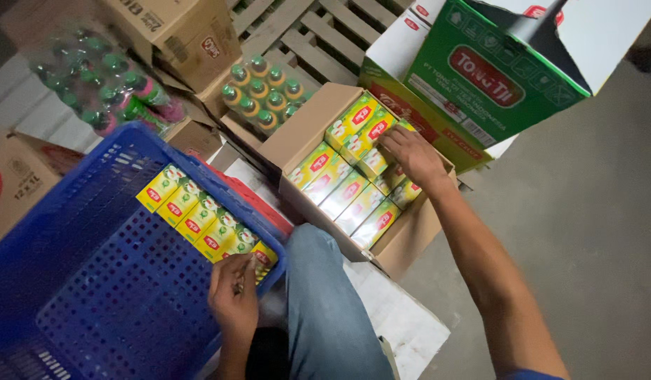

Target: The person transfers small yellow and green boxes from a larger cardboard carton into a blue plastic basket. The person arranges the boxes in rows within the basket and then closes the flaps of the source carton.

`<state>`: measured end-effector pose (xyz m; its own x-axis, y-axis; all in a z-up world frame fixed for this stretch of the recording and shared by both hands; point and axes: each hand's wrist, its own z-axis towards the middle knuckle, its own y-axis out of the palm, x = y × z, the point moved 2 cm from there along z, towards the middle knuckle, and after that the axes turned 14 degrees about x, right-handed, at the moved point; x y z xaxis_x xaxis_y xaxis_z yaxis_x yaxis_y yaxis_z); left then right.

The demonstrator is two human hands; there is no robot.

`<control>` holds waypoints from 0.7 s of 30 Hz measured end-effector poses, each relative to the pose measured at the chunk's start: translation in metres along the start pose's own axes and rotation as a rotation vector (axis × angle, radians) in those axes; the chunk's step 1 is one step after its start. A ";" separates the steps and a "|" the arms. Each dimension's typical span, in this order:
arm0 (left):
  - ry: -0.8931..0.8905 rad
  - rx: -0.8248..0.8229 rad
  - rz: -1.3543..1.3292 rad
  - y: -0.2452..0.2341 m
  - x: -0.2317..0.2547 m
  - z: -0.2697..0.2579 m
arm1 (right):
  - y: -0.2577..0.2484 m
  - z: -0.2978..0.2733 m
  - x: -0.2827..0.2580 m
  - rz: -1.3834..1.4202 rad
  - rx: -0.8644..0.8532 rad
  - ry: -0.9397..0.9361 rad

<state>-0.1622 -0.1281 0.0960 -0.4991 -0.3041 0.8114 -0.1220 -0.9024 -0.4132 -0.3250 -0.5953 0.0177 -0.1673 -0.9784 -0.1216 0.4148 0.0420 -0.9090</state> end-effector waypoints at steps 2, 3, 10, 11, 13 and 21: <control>-0.032 -0.026 -0.009 -0.001 0.000 0.000 | 0.010 -0.006 0.001 -0.012 -0.022 0.043; -0.065 -0.046 -0.019 -0.001 0.000 0.000 | 0.016 -0.008 0.001 -0.026 -0.044 0.080; -0.027 -0.046 -0.024 0.000 0.001 0.004 | 0.023 -0.021 -0.023 -0.016 0.108 0.220; -0.039 -0.048 -0.020 0.000 0.000 0.003 | 0.022 -0.022 -0.028 0.026 0.094 0.287; -0.050 -0.048 -0.022 -0.001 0.000 0.002 | 0.023 -0.025 -0.044 0.063 0.082 0.353; -0.104 -0.031 -0.066 0.001 -0.004 -0.001 | 0.049 -0.033 -0.084 -0.006 -0.117 0.574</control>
<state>-0.1611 -0.1276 0.0925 -0.3975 -0.2763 0.8750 -0.1790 -0.9119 -0.3693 -0.3200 -0.5040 -0.0294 -0.6407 -0.7136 -0.2832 0.3165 0.0906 -0.9443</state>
